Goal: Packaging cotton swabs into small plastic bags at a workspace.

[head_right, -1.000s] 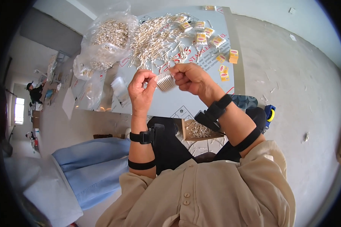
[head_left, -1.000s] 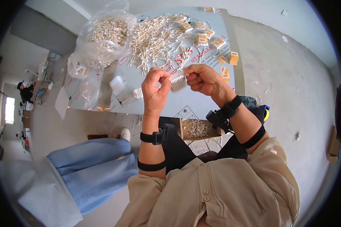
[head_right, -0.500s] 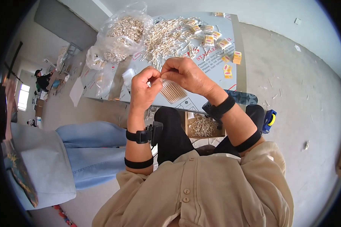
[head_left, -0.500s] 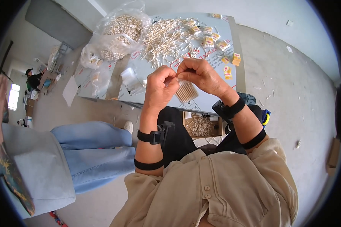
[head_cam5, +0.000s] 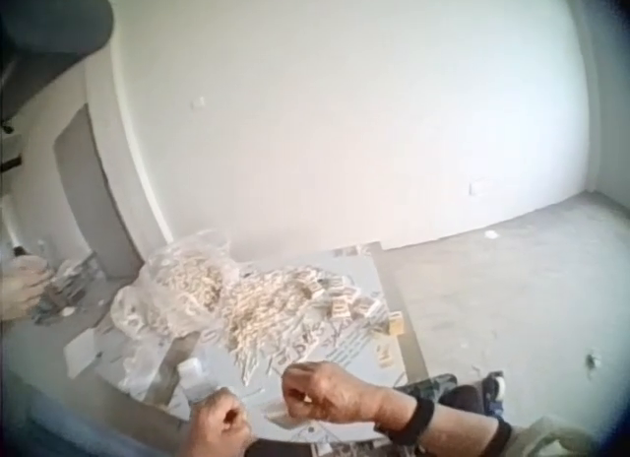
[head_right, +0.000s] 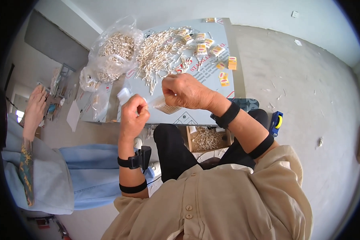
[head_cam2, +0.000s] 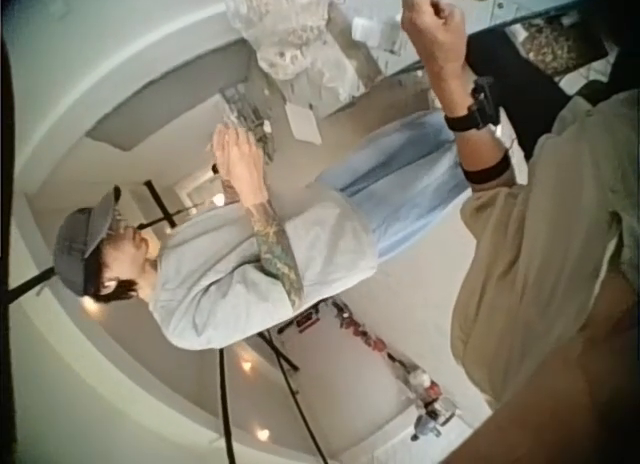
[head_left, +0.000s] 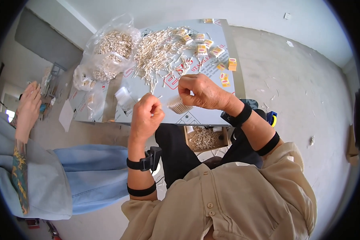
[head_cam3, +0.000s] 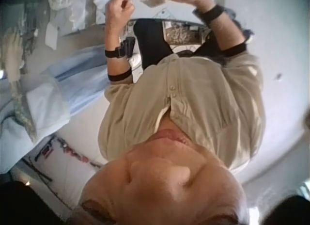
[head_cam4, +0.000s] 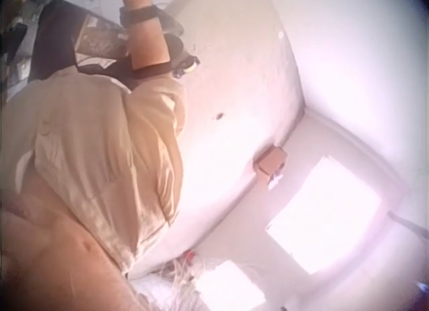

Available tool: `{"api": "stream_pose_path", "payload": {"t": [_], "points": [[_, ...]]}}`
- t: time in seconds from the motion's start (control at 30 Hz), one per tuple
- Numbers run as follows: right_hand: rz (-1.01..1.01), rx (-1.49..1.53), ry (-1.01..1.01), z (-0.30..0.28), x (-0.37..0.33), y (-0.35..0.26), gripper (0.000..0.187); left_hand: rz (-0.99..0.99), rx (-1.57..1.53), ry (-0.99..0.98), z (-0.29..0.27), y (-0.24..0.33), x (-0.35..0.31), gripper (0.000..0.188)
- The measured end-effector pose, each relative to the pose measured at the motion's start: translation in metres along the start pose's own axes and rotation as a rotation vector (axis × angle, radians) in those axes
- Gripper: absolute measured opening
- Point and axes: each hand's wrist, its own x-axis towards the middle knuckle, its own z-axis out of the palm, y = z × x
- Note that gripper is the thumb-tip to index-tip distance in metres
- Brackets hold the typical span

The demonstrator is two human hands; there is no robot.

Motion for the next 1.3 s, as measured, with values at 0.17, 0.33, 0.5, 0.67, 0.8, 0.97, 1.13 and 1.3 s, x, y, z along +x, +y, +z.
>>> {"api": "stream_pose_path", "payload": {"t": [0.17, 0.33, 0.5, 0.67, 0.8, 0.97, 1.13, 1.3], "points": [[0.251, 0.243, 0.169, -0.002, -0.004, 0.005, 0.008, -0.162, -0.183, 0.215, -0.016, -0.031, -0.023, 0.014], [0.133, 0.279, 0.069, 0.022, -0.003, -0.005, 0.009, -0.215, -0.403, 0.114, 0.022, -0.01, -0.016, 0.043], [0.172, 0.243, -0.016, 0.036, -0.005, -0.003, 0.009, -0.283, -0.729, 0.295, 0.051, -0.006, -0.025, 0.003], [0.135, -0.002, 0.06, 0.028, -0.016, 0.032, 0.011, -0.388, -0.671, 0.535, 0.045, -0.024, -0.04, 0.004], [0.537, 0.34, 0.143, 0.022, -0.023, 0.045, 0.021, -0.329, -0.593, 0.484, 0.036, -0.037, -0.038, 0.002], [0.445, 0.501, -0.113, 0.084, -0.033, 0.038, 0.042, -0.266, -0.684, 0.466, 0.059, -0.032, -0.024, 0.004], [0.614, 0.895, 0.021, 0.11, -0.041, 0.053, 0.024, -0.436, -0.875, 0.528, 0.066, -0.046, -0.027, 0.006], [0.658, 0.787, -0.041, 0.115, -0.034, 0.073, 0.015, -0.524, -0.898, 0.668, 0.079, -0.085, -0.051, 0.01]]}}
